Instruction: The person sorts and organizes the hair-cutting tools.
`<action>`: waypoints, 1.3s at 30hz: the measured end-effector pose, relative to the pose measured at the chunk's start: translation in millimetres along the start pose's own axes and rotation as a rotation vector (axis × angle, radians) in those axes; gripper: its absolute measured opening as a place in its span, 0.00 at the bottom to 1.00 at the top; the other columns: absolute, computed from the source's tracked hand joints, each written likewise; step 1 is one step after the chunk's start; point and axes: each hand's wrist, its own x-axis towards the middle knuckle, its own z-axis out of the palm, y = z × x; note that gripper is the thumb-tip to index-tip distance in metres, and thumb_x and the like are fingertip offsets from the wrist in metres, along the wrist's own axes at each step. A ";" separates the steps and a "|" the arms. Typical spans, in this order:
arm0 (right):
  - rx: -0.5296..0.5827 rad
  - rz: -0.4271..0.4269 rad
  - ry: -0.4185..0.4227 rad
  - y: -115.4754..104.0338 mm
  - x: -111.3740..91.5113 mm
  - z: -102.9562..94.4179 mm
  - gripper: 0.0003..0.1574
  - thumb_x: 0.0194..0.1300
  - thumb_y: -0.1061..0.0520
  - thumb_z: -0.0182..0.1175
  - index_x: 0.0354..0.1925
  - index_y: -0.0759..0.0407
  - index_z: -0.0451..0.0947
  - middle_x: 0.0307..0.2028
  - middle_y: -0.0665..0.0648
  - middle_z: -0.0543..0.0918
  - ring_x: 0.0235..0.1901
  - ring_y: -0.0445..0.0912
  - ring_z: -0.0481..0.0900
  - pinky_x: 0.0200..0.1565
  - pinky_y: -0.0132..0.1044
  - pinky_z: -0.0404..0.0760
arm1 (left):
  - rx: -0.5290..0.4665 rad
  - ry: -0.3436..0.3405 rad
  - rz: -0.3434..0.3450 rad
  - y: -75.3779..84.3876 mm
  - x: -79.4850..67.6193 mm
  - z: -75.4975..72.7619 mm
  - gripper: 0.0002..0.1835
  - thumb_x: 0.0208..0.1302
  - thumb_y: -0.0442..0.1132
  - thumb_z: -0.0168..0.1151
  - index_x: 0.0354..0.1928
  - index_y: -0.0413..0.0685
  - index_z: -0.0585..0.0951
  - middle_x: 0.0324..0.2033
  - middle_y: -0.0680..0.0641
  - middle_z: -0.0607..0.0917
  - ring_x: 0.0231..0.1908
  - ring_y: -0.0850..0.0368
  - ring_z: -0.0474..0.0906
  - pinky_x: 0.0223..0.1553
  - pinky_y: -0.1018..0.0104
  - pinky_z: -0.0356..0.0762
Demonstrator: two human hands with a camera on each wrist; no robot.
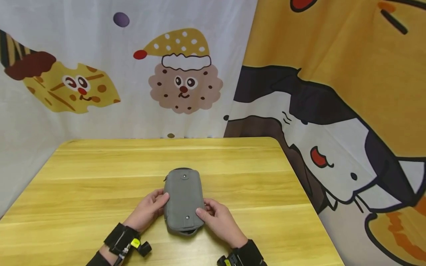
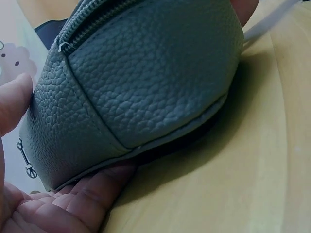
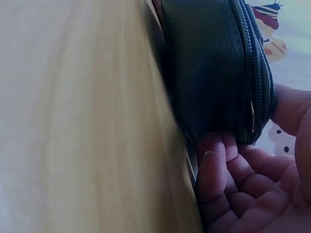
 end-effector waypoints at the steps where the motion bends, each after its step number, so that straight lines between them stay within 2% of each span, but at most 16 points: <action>1: -0.004 -0.002 0.001 -0.1 0.2 0.2 0.33 0.78 0.42 0.64 0.71 0.58 0.76 0.51 0.56 0.89 0.46 0.42 0.85 0.45 0.29 0.80 | 0.005 0.003 0.002 0.4 -0.4 0.0 0.38 0.84 0.49 0.57 0.78 0.30 0.55 0.68 0.29 0.77 0.63 0.52 0.83 0.63 0.66 0.83; 8: -0.026 -0.008 -0.015 1.3 1.8 1.1 0.34 0.78 0.41 0.64 0.71 0.58 0.77 0.49 0.55 0.90 0.45 0.42 0.85 0.46 0.29 0.80 | 0.039 0.035 0.009 2.6 -4.2 1.6 0.41 0.82 0.48 0.59 0.80 0.29 0.52 0.71 0.26 0.74 0.65 0.45 0.82 0.62 0.64 0.84; 17: -0.035 -0.010 -0.043 2.8 2.1 1.9 0.34 0.78 0.39 0.63 0.72 0.54 0.77 0.48 0.52 0.89 0.47 0.43 0.86 0.49 0.30 0.81 | 0.085 0.080 -0.014 5.5 -6.2 3.7 0.42 0.77 0.51 0.66 0.79 0.36 0.58 0.67 0.33 0.81 0.61 0.47 0.86 0.61 0.62 0.85; 25: 0.012 0.012 -0.043 -2.1 1.4 3.7 0.33 0.78 0.40 0.63 0.71 0.56 0.77 0.48 0.55 0.89 0.48 0.44 0.85 0.49 0.30 0.80 | 0.092 0.101 -0.019 4.9 -6.5 2.9 0.42 0.76 0.51 0.67 0.79 0.37 0.60 0.65 0.33 0.83 0.59 0.47 0.87 0.59 0.59 0.87; 32: 0.009 0.013 -0.052 -6.0 -1.2 2.2 0.35 0.78 0.42 0.64 0.71 0.59 0.75 0.49 0.55 0.89 0.47 0.44 0.85 0.46 0.31 0.81 | 0.089 0.097 -0.010 1.7 -3.8 5.1 0.41 0.76 0.50 0.68 0.79 0.38 0.61 0.64 0.33 0.83 0.58 0.47 0.87 0.58 0.58 0.87; 35: -0.043 0.015 -0.073 -14.0 -5.1 -1.2 0.38 0.78 0.42 0.65 0.73 0.62 0.73 0.50 0.56 0.88 0.47 0.45 0.85 0.43 0.32 0.82 | 0.084 0.099 -0.004 0.4 -2.8 7.0 0.41 0.75 0.50 0.68 0.79 0.37 0.61 0.64 0.33 0.83 0.58 0.46 0.88 0.58 0.57 0.88; 39: -0.196 0.027 -0.050 -37.4 -11.0 -9.7 0.44 0.76 0.40 0.66 0.76 0.63 0.69 0.56 0.57 0.87 0.49 0.46 0.83 0.44 0.36 0.83 | 0.080 0.107 -0.002 -0.2 -3.1 7.5 0.42 0.75 0.49 0.69 0.79 0.37 0.61 0.63 0.32 0.83 0.57 0.46 0.88 0.57 0.56 0.88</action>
